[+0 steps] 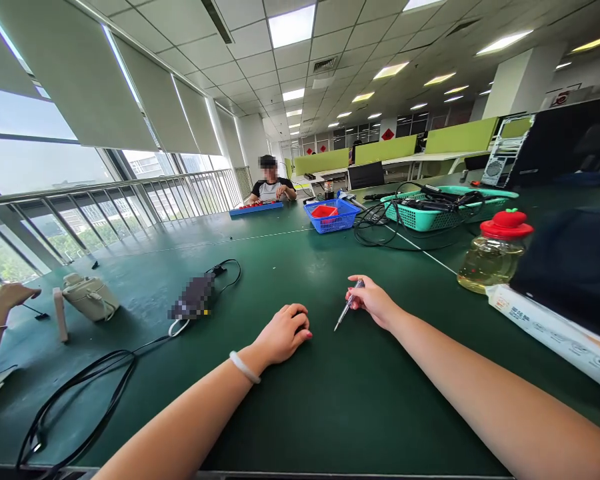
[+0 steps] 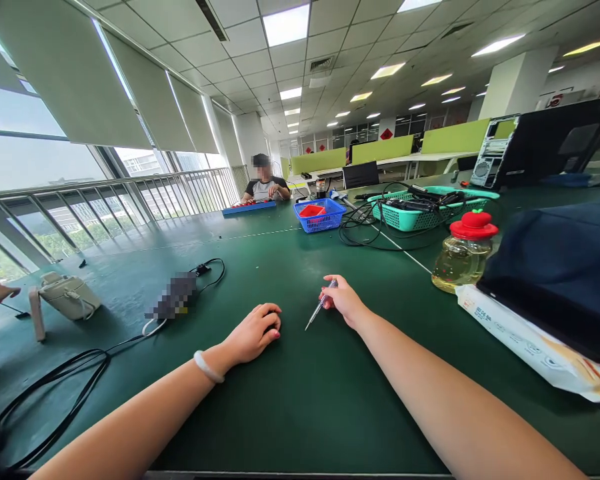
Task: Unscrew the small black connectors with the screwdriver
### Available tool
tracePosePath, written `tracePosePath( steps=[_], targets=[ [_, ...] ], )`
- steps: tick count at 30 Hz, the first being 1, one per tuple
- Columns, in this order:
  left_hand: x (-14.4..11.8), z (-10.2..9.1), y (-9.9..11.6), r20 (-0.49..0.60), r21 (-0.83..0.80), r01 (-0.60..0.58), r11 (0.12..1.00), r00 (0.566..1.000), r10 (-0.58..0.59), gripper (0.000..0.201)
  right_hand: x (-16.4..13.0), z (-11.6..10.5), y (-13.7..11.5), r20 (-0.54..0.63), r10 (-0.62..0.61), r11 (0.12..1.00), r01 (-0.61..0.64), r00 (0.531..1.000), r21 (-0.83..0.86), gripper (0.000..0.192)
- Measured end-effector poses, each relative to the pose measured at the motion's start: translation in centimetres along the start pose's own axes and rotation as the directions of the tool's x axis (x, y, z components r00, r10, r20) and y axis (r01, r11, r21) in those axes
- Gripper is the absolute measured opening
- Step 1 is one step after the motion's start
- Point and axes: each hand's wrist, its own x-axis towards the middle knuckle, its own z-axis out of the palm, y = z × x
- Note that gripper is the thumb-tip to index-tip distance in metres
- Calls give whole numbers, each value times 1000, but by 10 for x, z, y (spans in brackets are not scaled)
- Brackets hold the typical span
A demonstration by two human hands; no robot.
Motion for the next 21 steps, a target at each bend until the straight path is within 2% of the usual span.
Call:
tracePosePath(
  steps=[5,12,16,21],
  targets=[
    [-61,-23,-19,12,47,100,994,995,-100,24,1,0,0,19,7,1000,-7,1000,-2,34],
    [-139,-55,-75,-90,144,309,940,950,-299,34,0,1,-1,17,6,1000,-6,1000,-19,34],
    [-168,-69,-103,-139,209,358,910,932,-335,35,0,0,-1,13,11,1000,-10,1000,-21,35],
    [-185,-84,-121,-204,290,401,869,913,-354,35,3,0,0,18,16,1000,-16,1000,-19,34]
  ],
)
